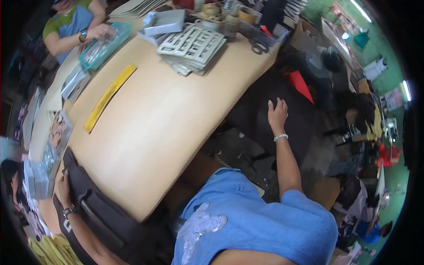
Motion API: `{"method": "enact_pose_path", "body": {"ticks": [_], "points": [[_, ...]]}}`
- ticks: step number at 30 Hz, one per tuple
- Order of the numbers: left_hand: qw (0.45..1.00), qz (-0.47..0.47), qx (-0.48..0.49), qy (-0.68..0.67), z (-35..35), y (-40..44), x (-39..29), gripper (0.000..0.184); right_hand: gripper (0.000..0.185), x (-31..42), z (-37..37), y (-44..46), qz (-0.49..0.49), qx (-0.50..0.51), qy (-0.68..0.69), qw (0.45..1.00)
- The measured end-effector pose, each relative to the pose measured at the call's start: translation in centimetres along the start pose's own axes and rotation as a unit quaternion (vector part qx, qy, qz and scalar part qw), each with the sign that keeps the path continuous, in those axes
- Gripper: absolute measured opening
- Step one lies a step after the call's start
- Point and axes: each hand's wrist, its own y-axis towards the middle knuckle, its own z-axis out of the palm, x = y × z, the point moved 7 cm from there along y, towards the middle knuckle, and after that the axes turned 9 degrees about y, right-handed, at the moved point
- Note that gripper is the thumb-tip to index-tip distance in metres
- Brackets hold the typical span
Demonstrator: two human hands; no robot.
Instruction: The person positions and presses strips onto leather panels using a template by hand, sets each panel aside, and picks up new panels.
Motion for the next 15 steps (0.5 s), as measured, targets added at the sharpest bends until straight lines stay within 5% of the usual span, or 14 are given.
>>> {"method": "enact_pose_path", "body": {"ticks": [2,7,11,12,15], "points": [[1.0,-0.01,-0.016,0.023,0.4,0.6,-1.3,0.037,0.056,-3.1,-0.1,1.3,0.068,0.018,-0.045,0.996],[0.992,-0.019,-0.125,-0.005,-1.7,1.1,-0.6,0.03,0.061,-2.8,3.1,3.5,0.0,0.055,-0.076,0.996],[0.971,-0.034,-0.216,-0.095,-3.9,4.4,7.3,0.042,0.066,0.7,6.2,3.2,-0.042,0.092,-0.061,0.993],[0.967,-0.084,-0.238,-0.038,-6.2,2.3,3.1,0.049,0.063,0.8,7.1,3.0,-0.05,0.101,-0.078,0.991],[0.944,-0.013,-0.327,-0.035,-9.6,1.0,0.2,0.051,0.054,0.5,8.4,2.3,-0.064,0.105,-0.109,0.986]]}}
